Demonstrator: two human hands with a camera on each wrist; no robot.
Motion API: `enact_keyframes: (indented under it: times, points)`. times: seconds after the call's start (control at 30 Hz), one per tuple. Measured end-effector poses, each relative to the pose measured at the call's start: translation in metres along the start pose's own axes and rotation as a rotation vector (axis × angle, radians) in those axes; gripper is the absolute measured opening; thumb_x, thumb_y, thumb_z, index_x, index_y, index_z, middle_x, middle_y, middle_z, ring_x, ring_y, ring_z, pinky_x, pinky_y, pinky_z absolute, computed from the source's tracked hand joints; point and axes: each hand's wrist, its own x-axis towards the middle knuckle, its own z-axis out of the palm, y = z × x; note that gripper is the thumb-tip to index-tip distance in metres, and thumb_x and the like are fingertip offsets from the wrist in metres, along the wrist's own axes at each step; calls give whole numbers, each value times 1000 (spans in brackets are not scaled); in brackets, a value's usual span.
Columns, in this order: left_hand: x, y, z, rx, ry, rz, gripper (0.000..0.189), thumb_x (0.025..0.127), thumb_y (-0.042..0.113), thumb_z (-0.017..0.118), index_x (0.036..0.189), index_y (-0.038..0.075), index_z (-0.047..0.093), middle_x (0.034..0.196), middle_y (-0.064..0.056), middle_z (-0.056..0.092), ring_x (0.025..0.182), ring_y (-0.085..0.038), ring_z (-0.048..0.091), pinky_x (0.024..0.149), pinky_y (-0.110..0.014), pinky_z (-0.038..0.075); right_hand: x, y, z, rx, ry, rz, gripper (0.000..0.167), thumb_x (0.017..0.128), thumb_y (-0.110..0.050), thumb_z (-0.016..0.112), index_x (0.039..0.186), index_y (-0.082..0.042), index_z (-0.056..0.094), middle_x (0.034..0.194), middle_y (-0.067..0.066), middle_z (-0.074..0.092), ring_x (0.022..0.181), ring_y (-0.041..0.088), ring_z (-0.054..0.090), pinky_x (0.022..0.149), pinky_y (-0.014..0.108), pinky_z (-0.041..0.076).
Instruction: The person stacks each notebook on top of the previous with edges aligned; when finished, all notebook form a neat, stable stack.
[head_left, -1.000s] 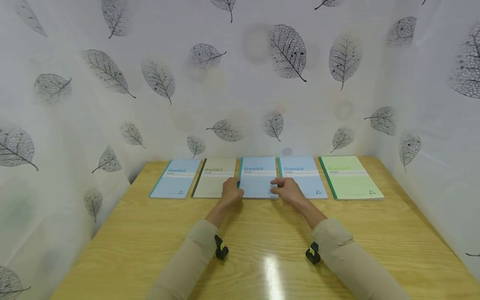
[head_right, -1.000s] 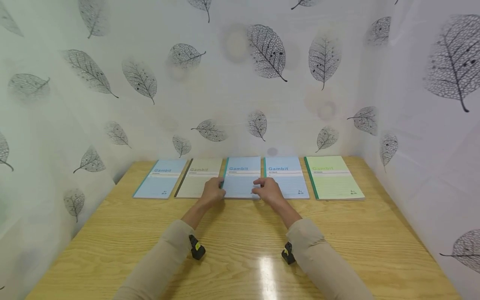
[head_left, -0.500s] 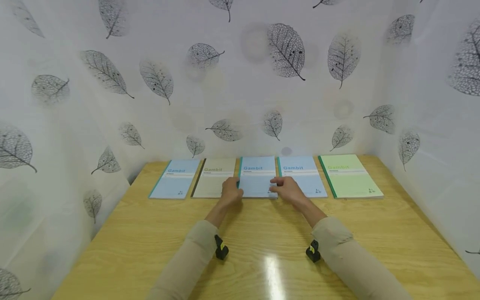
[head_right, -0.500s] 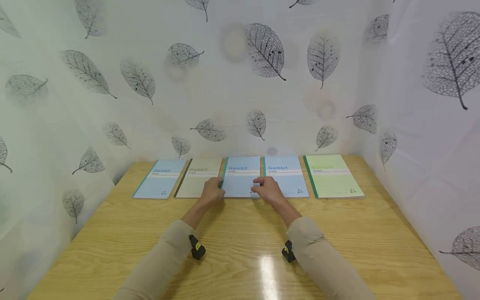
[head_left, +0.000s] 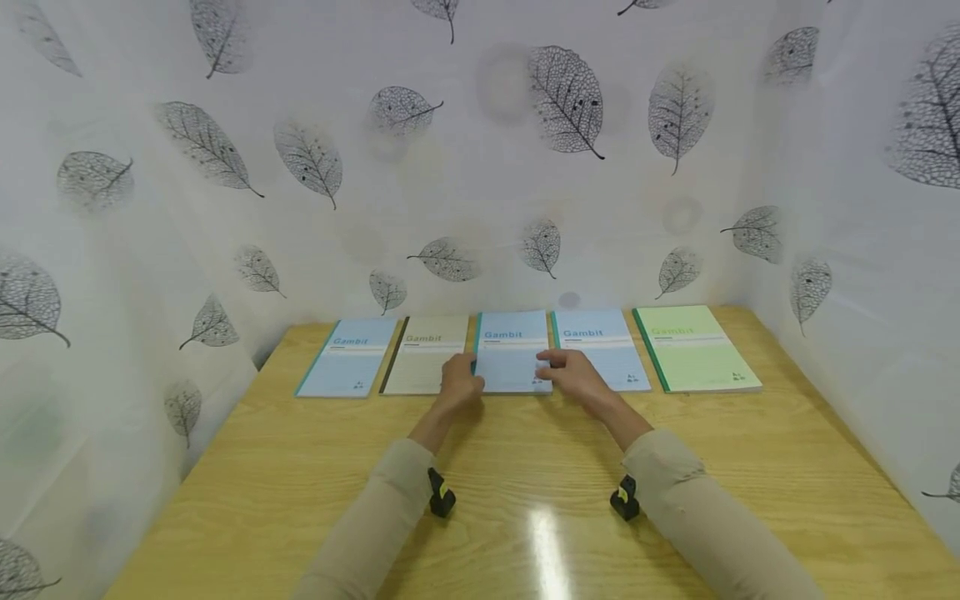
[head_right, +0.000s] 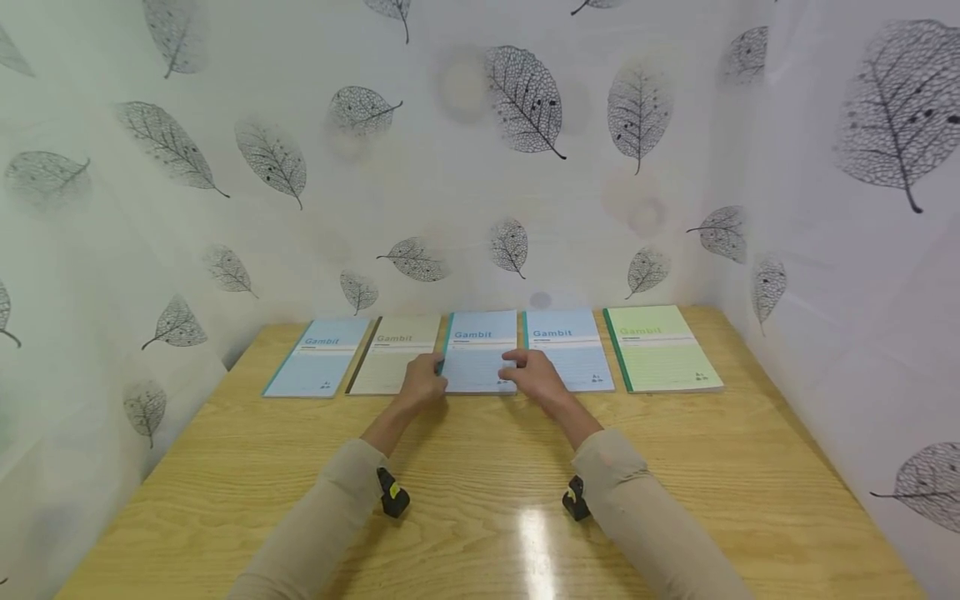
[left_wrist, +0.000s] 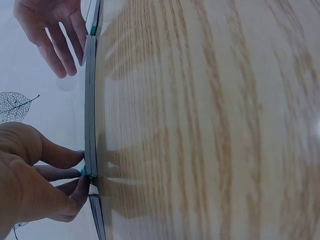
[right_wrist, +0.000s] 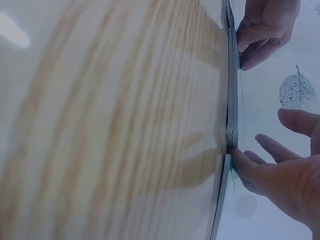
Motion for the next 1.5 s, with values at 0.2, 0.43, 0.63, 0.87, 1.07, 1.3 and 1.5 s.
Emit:
enact_keyframes:
  times: [0.2, 0.43, 0.63, 0.87, 1.07, 1.3, 1.5]
  points:
    - [-3, 0, -2, -12, -1, 2, 63, 82, -14, 54, 145, -17, 47, 152, -33, 46, 147, -46, 38, 123, -52, 32, 0, 1, 1, -5, -20, -16, 47, 107, -15, 58, 151, 1, 50, 160, 26, 39, 151, 44, 31, 121, 58, 34]
    - [-5, 0, -8, -39, -2, 36, 48, 86, -8, 55, 133, -16, 57, 138, -33, 57, 131, -47, 54, 109, -52, 50, -4, -3, -2, -7, -7, -26, 53, 107, -20, 57, 156, -5, 45, 163, 24, 36, 152, 42, 31, 121, 60, 32]
    - [-10, -5, -28, -138, 23, 7, 52, 97, 7, 59, 148, -3, 52, 150, -25, 52, 136, -43, 51, 111, -54, 47, -4, -8, 0, 9, 8, -77, 57, 108, -24, 55, 159, -4, 37, 164, 20, 36, 152, 40, 32, 122, 58, 31]
    - [-14, -26, -56, -168, 60, 1, 48, 103, 12, 58, 150, 2, 52, 154, -21, 49, 135, -40, 50, 106, -51, 51, -2, -14, 14, 129, -19, -139, 58, 109, -21, 53, 159, 1, 34, 162, 23, 38, 147, 42, 39, 121, 55, 35]
    - [-15, -43, -78, -161, 73, -42, 48, 104, 13, 56, 151, 3, 49, 155, -20, 47, 140, -41, 46, 112, -51, 48, 5, -18, 26, 241, -70, -146, 57, 110, -21, 51, 158, 4, 32, 159, 28, 38, 143, 43, 44, 118, 52, 41]
    - [-14, -59, -105, -100, 75, -49, 49, 106, 11, 51, 152, -4, 45, 154, -29, 44, 140, -48, 45, 112, -56, 46, 13, -28, 41, 364, -150, -120, 60, 110, -20, 50, 159, 7, 28, 160, 32, 35, 144, 47, 43, 118, 51, 41]
    - [-15, -70, -124, -80, 72, -93, 50, 107, 13, 50, 153, -3, 43, 154, -30, 43, 139, -50, 46, 113, -58, 45, 18, -44, 57, 445, -211, -81, 59, 110, -18, 49, 159, 7, 27, 162, 31, 31, 145, 47, 40, 119, 51, 40]
